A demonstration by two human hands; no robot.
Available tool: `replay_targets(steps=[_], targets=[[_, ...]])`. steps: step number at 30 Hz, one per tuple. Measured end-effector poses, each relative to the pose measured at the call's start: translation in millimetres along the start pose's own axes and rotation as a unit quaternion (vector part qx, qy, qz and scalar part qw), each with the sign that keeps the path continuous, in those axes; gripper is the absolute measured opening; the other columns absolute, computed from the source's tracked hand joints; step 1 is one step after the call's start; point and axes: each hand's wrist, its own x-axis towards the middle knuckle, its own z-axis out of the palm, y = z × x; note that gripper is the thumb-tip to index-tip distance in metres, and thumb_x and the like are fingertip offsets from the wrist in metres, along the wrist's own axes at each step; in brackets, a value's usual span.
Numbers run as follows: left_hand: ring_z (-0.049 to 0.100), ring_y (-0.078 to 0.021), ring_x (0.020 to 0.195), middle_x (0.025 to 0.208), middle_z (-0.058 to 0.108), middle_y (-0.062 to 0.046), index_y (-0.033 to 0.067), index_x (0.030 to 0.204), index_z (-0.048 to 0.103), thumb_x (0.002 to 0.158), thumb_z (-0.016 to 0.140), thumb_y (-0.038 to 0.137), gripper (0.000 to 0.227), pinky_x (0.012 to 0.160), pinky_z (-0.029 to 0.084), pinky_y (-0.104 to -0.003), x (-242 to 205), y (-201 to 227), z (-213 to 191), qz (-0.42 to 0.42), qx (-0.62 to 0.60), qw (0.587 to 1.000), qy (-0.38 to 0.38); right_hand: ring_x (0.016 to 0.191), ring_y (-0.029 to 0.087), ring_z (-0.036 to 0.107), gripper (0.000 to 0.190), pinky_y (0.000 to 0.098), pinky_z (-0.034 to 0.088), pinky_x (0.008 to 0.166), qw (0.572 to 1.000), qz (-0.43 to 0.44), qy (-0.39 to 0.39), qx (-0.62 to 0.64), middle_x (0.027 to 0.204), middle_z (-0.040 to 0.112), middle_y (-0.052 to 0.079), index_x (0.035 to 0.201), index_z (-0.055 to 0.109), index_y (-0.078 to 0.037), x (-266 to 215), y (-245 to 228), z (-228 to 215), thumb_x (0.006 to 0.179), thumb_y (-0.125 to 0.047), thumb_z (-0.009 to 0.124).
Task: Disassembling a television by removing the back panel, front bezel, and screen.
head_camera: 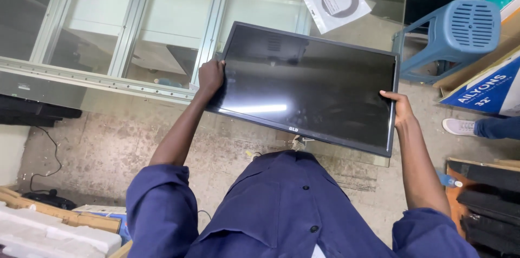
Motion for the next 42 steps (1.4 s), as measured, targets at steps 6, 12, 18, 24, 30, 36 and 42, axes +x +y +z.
replay_targets(steps=[6, 12, 18, 24, 30, 36, 42], targets=[[0.068, -0.049, 0.081, 0.077, 0.066, -0.029, -0.0045, 0.087, 0.064, 0.102, 0.047, 0.031, 0.042, 0.069, 0.054, -0.058, -19, 0, 21, 0.005, 0.016, 1.0, 0.021, 0.1, 0.029, 0.072, 0.04, 0.0423, 0.059, 0.091, 1.0, 0.004, 0.016, -0.007, 0.113, 0.071, 0.013, 0.115, 0.07, -0.009, 18, -1, -4, 0.076, -0.015, 0.077], [0.068, -0.0489, 0.08, 0.078, 0.067, -0.029, -0.0018, 0.089, 0.061, 0.104, 0.044, 0.03, 0.039, 0.071, 0.054, -0.057, -23, 4, 27, 0.029, 0.048, 0.998, 0.036, 0.085, 0.023, 0.076, 0.036, 0.0361, 0.062, 0.08, 0.997, 0.002, 0.038, -0.066, 0.103, 0.073, 0.011, 0.108, 0.07, -0.009, -1, -9, 25, 0.077, -0.026, 0.078], [0.067, -0.0483, 0.076, 0.075, 0.065, -0.026, -0.001, 0.091, 0.061, 0.105, 0.044, 0.028, 0.037, 0.065, 0.052, -0.057, -25, -2, 29, 0.047, 0.03, 0.997, 0.054, 0.069, 0.02, 0.071, 0.03, 0.0328, 0.061, 0.064, 0.986, -0.086, 0.06, -0.131, 0.083, 0.068, 0.009, 0.096, 0.066, -0.008, -24, -18, 53, 0.079, -0.029, 0.081], [0.067, -0.0463, 0.078, 0.077, 0.067, -0.023, 0.0015, 0.094, 0.065, 0.105, 0.05, 0.033, 0.037, 0.068, 0.051, -0.057, -24, -17, 38, 0.028, 0.022, 0.998, 0.051, 0.073, 0.009, 0.066, 0.015, 0.0255, 0.056, 0.066, 0.913, -0.296, 0.06, -0.275, 0.078, 0.065, 0.002, 0.106, 0.069, -0.01, 23, -19, 10, 0.102, -0.024, 0.068], [0.068, -0.041, 0.084, 0.085, 0.069, -0.019, 0.0031, 0.1, 0.068, 0.1, 0.063, 0.034, 0.031, 0.072, 0.051, -0.053, -45, -32, 26, -0.001, -0.069, 0.997, 0.04, 0.072, 0.021, 0.064, 0.02, 0.0386, 0.052, 0.064, 0.792, -0.374, 0.187, -0.445, 0.078, 0.064, 0.008, 0.111, 0.07, -0.011, 33, -20, 1, 0.101, -0.028, 0.07], [0.068, -0.0397, 0.084, 0.087, 0.07, -0.018, 0.0038, 0.102, 0.069, 0.092, 0.07, 0.035, 0.032, 0.074, 0.051, -0.053, -55, -22, 6, -0.023, -0.126, 0.992, 0.003, 0.114, 0.045, 0.049, 0.025, 0.0582, 0.042, 0.092, 0.586, -0.5, 0.109, -0.629, 0.117, 0.047, 0.027, 0.127, 0.056, 0.011, -43, -81, 151, 0.108, -0.005, 0.055], [0.068, -0.038, 0.084, 0.085, 0.07, -0.015, 0.0049, 0.1, 0.069, 0.09, 0.069, 0.035, 0.032, 0.076, 0.05, -0.051, -49, -30, 2, -0.03, -0.16, 0.986, -0.026, 0.108, 0.04, 0.061, 0.02, 0.0571, 0.048, 0.089, 0.662, -0.223, 0.152, -0.7, 0.11, 0.068, 0.012, 0.104, 0.075, -0.014, 93, -126, 98, 0.099, -0.03, 0.064]])
